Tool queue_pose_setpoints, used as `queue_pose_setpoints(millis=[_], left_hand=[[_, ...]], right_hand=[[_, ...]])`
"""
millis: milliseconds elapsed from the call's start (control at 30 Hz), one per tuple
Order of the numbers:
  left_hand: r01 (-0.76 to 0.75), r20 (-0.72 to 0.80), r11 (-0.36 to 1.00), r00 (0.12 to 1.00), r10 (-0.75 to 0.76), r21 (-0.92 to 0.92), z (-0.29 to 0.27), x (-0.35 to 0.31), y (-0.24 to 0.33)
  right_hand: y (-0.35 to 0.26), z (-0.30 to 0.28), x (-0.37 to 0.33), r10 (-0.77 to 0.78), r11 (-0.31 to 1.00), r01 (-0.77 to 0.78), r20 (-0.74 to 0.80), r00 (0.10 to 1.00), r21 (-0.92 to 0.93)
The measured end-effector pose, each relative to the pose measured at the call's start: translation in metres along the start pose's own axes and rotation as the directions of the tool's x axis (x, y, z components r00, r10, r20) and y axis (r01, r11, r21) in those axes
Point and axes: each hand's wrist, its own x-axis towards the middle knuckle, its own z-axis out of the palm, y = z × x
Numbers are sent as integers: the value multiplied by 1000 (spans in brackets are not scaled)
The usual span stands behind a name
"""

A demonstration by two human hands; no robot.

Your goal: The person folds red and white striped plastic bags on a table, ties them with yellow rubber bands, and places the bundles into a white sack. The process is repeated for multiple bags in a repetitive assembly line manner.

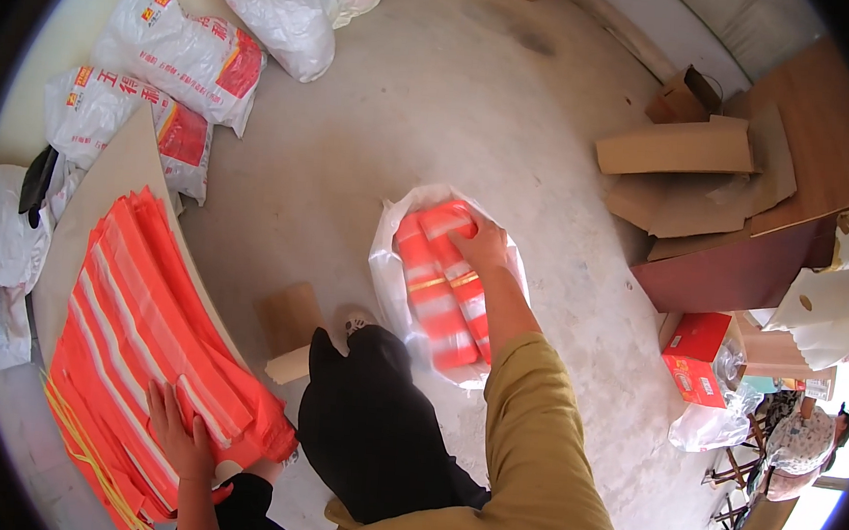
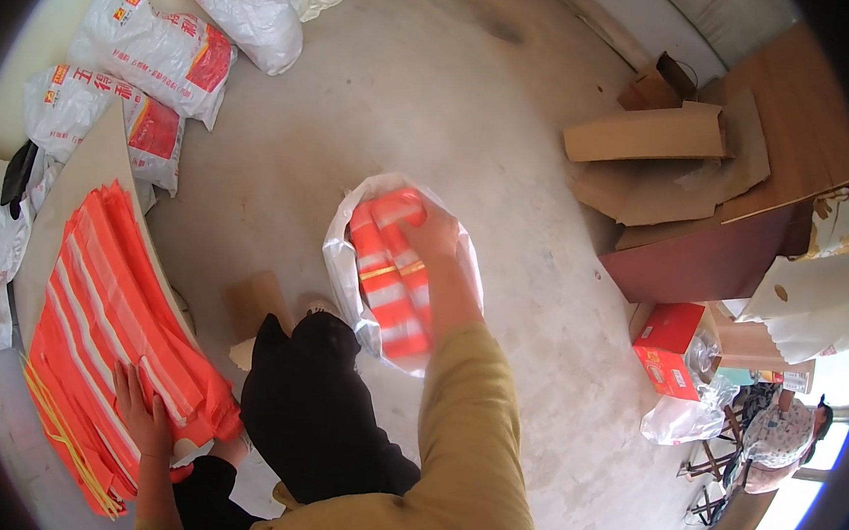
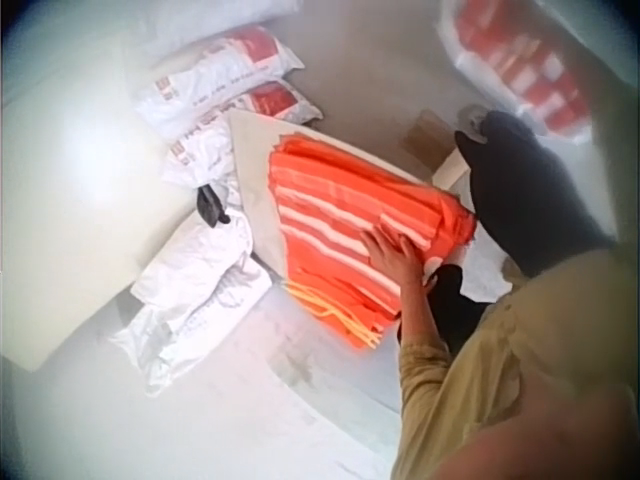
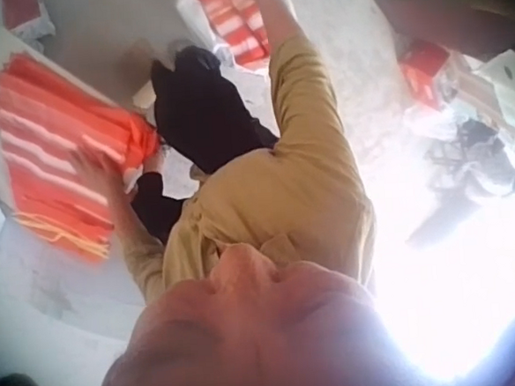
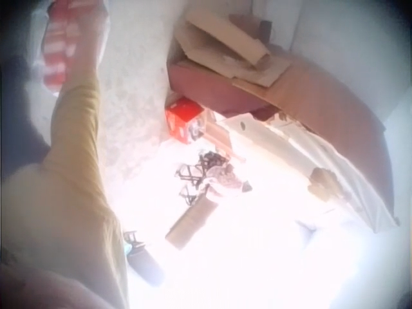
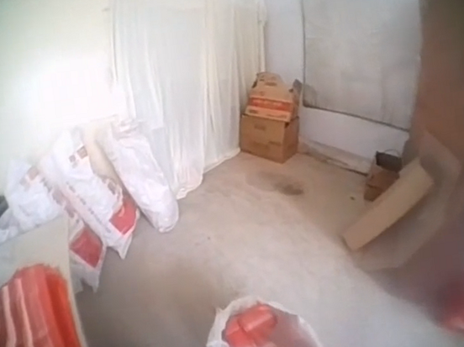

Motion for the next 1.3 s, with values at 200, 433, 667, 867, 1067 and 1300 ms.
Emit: queue_pose_setpoints(millis=[200,433,667,867,1067,1300], left_hand=[[-21,-6,1000,1000,21,-2,2,0,-3],[-12,0,1000,1000,12,-26,-1,2,-1],[12,7,1000,1000,-12,-17,-1,2,1],[14,1,1000,1000,-14,-12,2,1,-2],[-3,-23,1000,1000,4,10,6,-1,-8],[-26,-34,1000,999,26,15,8,1,-8]], right_hand=[[12,8,17,187,973,-197,88,978,119],[-21,57,-30,-406,829,329,-82,910,-453],[-45,24,-4,-16,845,161,277,961,-510],[-15,17,15,-16,910,99,203,979,-402],[-3,29,15,-114,872,174,156,981,-457],[17,57,4,-148,709,231,180,973,-666]])
